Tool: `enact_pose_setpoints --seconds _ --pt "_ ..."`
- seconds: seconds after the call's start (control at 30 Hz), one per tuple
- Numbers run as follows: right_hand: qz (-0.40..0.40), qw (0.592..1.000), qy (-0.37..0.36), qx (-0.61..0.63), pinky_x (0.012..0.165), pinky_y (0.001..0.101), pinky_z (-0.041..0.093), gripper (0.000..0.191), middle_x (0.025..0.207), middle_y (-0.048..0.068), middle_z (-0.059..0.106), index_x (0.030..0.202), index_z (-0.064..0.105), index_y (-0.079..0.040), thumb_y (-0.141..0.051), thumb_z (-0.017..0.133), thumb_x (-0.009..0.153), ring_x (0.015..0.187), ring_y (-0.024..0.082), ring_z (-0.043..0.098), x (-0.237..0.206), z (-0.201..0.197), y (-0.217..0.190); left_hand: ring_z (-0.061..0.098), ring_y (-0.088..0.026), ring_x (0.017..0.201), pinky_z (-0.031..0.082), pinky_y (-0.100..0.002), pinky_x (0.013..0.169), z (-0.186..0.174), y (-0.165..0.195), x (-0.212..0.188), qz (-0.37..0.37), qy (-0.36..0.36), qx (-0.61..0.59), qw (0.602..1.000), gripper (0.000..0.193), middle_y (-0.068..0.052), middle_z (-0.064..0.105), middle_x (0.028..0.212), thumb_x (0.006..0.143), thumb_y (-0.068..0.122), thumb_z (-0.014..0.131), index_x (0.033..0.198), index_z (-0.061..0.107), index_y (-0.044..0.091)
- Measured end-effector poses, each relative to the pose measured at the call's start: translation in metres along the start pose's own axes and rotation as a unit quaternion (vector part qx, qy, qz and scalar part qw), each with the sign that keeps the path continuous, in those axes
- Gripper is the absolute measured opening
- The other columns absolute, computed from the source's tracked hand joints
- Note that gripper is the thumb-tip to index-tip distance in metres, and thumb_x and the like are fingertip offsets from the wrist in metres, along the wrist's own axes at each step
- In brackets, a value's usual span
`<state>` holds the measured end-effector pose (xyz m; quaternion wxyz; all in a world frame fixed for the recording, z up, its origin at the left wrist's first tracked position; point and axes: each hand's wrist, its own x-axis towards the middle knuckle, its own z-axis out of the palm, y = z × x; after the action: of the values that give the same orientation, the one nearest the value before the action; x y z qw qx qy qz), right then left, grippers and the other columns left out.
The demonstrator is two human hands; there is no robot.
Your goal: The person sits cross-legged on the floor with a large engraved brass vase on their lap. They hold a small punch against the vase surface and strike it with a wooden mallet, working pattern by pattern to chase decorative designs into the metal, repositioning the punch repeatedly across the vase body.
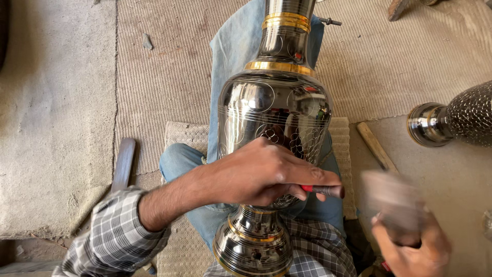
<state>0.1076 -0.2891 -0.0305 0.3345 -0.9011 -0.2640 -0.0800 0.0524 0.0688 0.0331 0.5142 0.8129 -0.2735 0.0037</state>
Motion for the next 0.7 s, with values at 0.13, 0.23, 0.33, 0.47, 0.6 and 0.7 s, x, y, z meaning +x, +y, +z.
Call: enact_pose_setpoints --seconds 0.13,0.23,0.33,0.47,0.6,0.7 --pt "0.005 1.0 0.017 0.015 0.078 0.0384 0.057 0.039 0.095 0.021 0.068 0.107 0.065 0.005 -0.001 0.08 0.072 0.082 0.029 0.071 -0.025 0.022 0.007 0.077 -0.019 0.108 0.063 -0.035 0.076 -0.01 -0.002 0.011 0.077 -0.048 0.022 0.996 0.051 -0.004 0.076 0.127 0.093 0.012 0.073 0.142 0.06 0.018" --pt "0.081 0.994 0.018 0.075 0.067 0.0365 0.057 0.021 0.083 0.019 0.068 0.097 0.068 -0.001 0.001 0.079 0.078 0.07 0.028 0.072 -0.042 0.036 0.022 0.079 -0.018 0.089 0.058 -0.039 0.066 -0.013 -0.002 0.018 0.028 -0.151 0.046 0.987 0.057 -0.001 0.079 0.118 0.089 0.012 0.071 0.145 0.059 0.019" --pt "-0.071 0.996 0.047 0.039 0.069 0.0384 0.058 0.04 0.089 0.022 0.071 0.113 0.059 -0.001 0.002 0.074 0.076 0.08 0.03 0.073 -0.049 0.049 0.041 0.08 -0.015 0.085 0.059 -0.038 0.067 -0.011 -0.005 0.023 0.008 -0.201 0.005 0.98 0.057 0.002 0.081 0.11 0.091 0.018 0.071 0.146 0.057 0.022" --pt "-0.08 0.991 0.106 -0.015 0.075 0.0437 0.056 0.077 0.089 0.026 0.065 0.135 0.042 0.006 -0.002 0.083 0.07 0.08 0.035 0.068 -0.059 0.054 0.05 0.079 -0.013 0.1 0.061 -0.034 0.076 -0.01 -0.012 0.026 0.08 -0.094 -0.026 0.992 0.052 0.003 0.078 0.122 0.097 0.018 0.069 0.147 0.056 0.023" --pt "0.02 0.986 0.126 0.109 0.079 0.0367 0.052 0.051 0.084 0.02 0.062 0.119 0.045 0.002 0.01 0.081 0.082 0.076 0.027 0.063 -0.069 0.047 0.044 0.077 -0.014 0.093 0.056 -0.037 0.07 -0.013 -0.017 0.026 0.09 -0.141 0.001 0.986 0.059 0.001 0.079 0.119 0.093 0.018 0.072 0.149 0.055 0.026" --pt "0.089 0.959 0.136 0.234 0.085 0.0304 0.051 0.037 0.083 0.014 0.06 0.106 0.047 -0.001 0.016 0.077 0.094 0.077 0.02 0.06 -0.073 0.043 0.038 0.074 -0.013 0.079 0.051 -0.037 0.062 -0.016 -0.019 0.03 0.056 -0.192 -0.014 0.98 0.06 0.003 0.081 0.115 0.093 0.014 0.072 0.149 0.055 0.029"
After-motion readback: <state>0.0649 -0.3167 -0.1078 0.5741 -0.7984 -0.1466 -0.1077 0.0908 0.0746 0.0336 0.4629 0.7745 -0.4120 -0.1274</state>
